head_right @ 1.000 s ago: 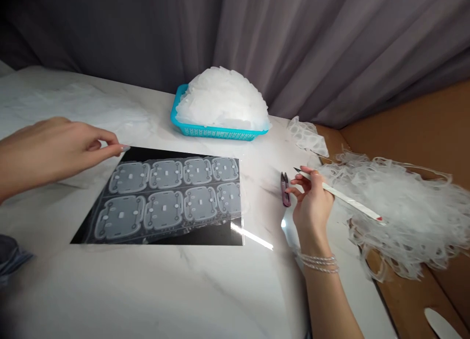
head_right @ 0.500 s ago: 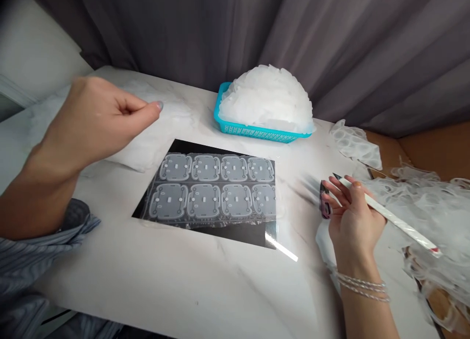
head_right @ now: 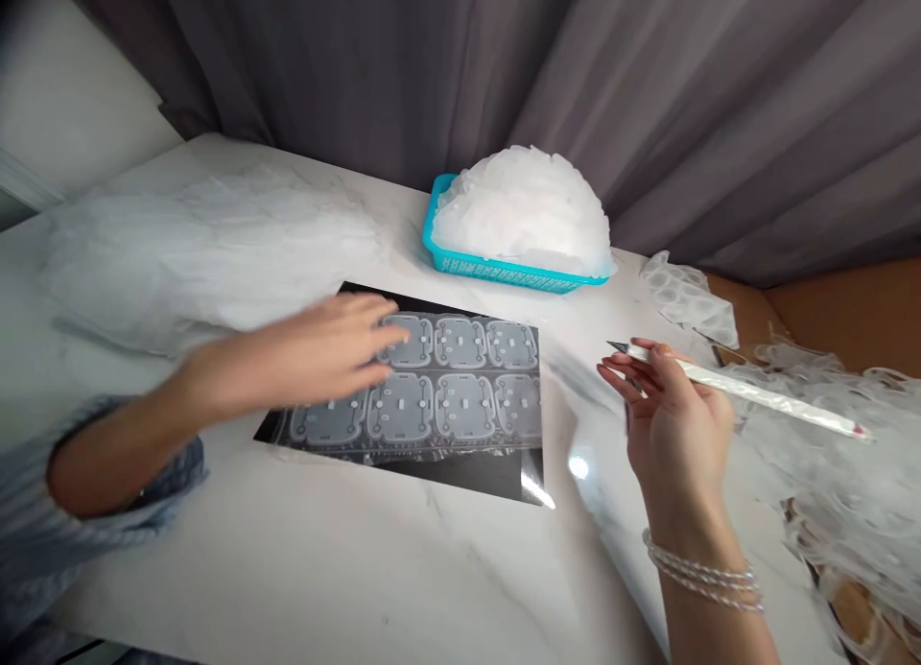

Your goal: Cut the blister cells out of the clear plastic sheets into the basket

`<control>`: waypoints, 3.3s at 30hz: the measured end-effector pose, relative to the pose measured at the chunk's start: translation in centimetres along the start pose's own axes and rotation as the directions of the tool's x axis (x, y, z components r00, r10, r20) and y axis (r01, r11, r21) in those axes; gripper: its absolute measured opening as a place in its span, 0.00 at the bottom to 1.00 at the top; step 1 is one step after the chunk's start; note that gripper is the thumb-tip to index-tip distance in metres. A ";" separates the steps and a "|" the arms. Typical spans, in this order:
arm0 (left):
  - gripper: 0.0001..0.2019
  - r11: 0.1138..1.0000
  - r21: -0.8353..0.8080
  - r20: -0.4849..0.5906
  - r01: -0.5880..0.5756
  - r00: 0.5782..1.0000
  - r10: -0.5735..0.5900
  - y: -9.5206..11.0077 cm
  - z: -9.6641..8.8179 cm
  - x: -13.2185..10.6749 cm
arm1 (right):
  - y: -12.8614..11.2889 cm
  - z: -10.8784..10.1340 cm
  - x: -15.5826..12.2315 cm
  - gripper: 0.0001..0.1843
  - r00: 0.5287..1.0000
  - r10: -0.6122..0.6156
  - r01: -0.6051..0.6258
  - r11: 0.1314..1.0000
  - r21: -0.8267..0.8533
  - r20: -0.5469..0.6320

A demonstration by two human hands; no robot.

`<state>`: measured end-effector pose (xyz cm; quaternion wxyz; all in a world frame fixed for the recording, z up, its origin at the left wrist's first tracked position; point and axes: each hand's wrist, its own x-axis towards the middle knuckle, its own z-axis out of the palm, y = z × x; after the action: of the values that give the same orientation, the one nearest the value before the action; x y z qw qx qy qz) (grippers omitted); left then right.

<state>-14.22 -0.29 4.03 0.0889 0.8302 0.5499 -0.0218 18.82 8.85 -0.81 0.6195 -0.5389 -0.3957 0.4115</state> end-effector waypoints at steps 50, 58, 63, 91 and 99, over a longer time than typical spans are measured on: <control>0.25 0.926 0.027 -0.155 -0.377 0.913 0.376 1.0 6.3 7.4 | 4.1 9.0 -4.9 0.13 0.795 -0.185 0.569 0.555 -0.606 0.578; 0.27 0.931 0.056 -0.143 -0.361 0.920 0.365 1.0 6.2 7.3 | 3.1 8.9 -5.9 0.11 0.733 -0.214 0.668 0.402 -0.626 0.645; 0.28 0.921 0.043 -0.146 -0.386 0.910 0.388 0.9 6.4 7.3 | 4.1 8.5 -6.1 0.12 0.654 -0.303 0.751 0.368 -0.549 0.693; 0.27 0.905 -0.067 -0.141 -0.420 0.902 0.408 -0.5 7.6 7.7 | 3.3 11.1 -8.3 0.22 0.686 0.030 0.712 0.175 -0.680 0.727; 0.31 0.922 -0.047 -0.183 -0.384 0.911 0.370 -0.6 8.3 7.6 | 0.3 -2.8 2.5 0.09 0.990 0.135 -0.138 0.988 -0.075 -0.046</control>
<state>-11.25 5.44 -5.28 0.0782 0.9152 0.3850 0.0893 22.23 10.25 -1.29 0.5763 -0.5965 -0.3610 0.4263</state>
